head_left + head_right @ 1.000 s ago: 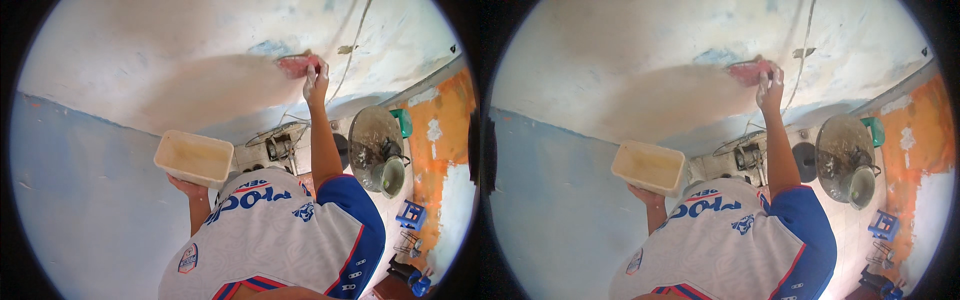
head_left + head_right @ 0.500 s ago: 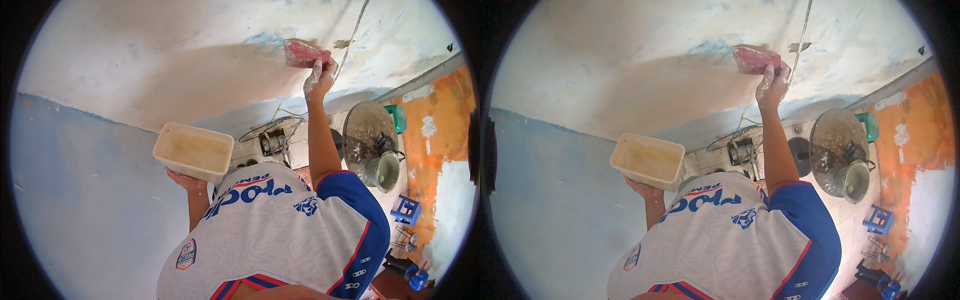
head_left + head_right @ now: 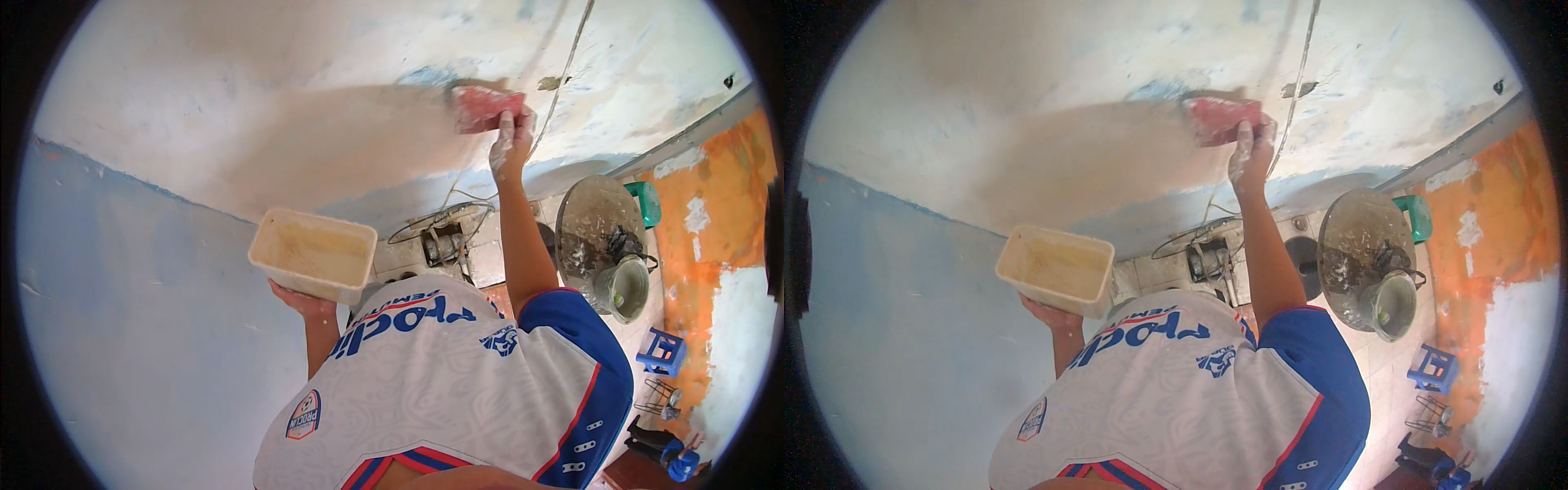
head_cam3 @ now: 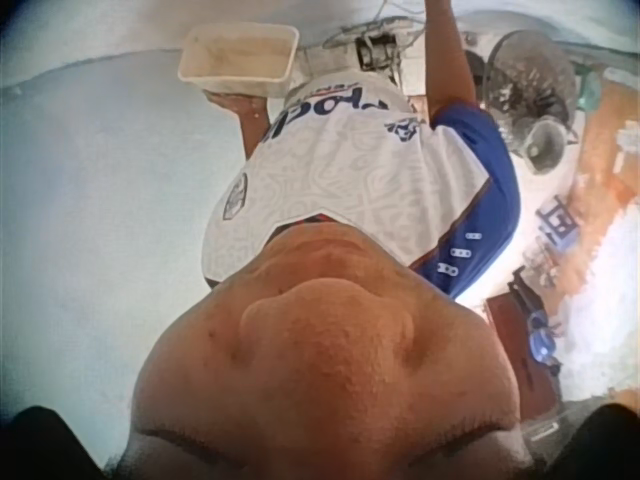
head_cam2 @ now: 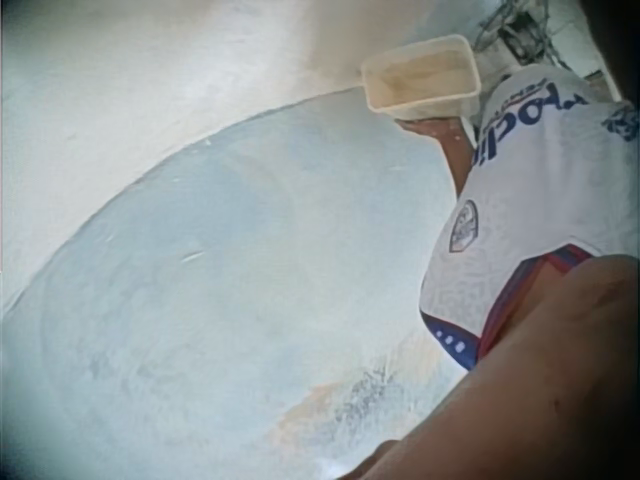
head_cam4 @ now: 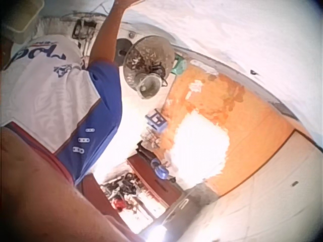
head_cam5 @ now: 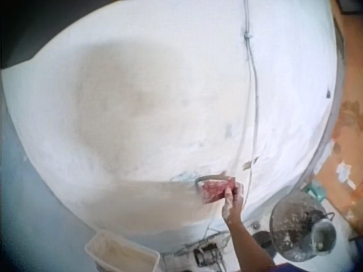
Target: The person applies putty to a wall using a red scraper, dipping the scraper into a white container and smoothing the material over the surface.
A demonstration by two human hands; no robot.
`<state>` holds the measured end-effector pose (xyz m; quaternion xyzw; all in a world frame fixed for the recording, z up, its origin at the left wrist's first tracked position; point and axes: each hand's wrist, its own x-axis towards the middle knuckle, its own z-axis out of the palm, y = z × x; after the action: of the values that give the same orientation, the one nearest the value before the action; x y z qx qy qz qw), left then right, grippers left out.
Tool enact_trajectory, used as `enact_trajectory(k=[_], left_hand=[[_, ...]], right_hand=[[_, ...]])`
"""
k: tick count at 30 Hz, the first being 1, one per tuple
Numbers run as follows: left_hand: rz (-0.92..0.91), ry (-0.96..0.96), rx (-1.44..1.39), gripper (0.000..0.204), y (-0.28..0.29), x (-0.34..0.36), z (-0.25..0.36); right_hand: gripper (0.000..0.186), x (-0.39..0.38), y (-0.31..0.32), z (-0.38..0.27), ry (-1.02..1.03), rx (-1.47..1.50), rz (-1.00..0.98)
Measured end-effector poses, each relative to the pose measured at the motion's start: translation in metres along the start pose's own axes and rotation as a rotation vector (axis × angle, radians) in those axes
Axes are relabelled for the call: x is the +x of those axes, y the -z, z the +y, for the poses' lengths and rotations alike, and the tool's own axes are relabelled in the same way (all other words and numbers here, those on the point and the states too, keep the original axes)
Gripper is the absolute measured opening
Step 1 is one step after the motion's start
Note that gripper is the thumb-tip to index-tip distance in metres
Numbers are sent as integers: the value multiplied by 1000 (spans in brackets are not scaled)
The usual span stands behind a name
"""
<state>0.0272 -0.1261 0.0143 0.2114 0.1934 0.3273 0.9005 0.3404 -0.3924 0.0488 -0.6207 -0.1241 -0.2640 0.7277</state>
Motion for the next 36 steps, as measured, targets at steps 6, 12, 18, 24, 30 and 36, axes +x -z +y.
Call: enact_trajectory(k=[6,12,18,24,30,36], left_hand=[[-18,36,3,70,2,1,2],[-29,4,21,70,-2,-2,1],[-25,-5,16,71,13,-8,3],[-44,-20,4,72,14,-4,3],[29,7,19,72,1,-5,3],[15,-10,14,71,-1,-1,3]], right_hand=[[28,13,-8,-4,50,-204,113],[24,-12,-5,4,74,-192,-128],[20,-1,-2,-17,65,-18,84],[20,-6,11,16,15,86,87],[25,-18,-9,5,-20,-308,15],[22,-21,-1,26,-101,260,56]])
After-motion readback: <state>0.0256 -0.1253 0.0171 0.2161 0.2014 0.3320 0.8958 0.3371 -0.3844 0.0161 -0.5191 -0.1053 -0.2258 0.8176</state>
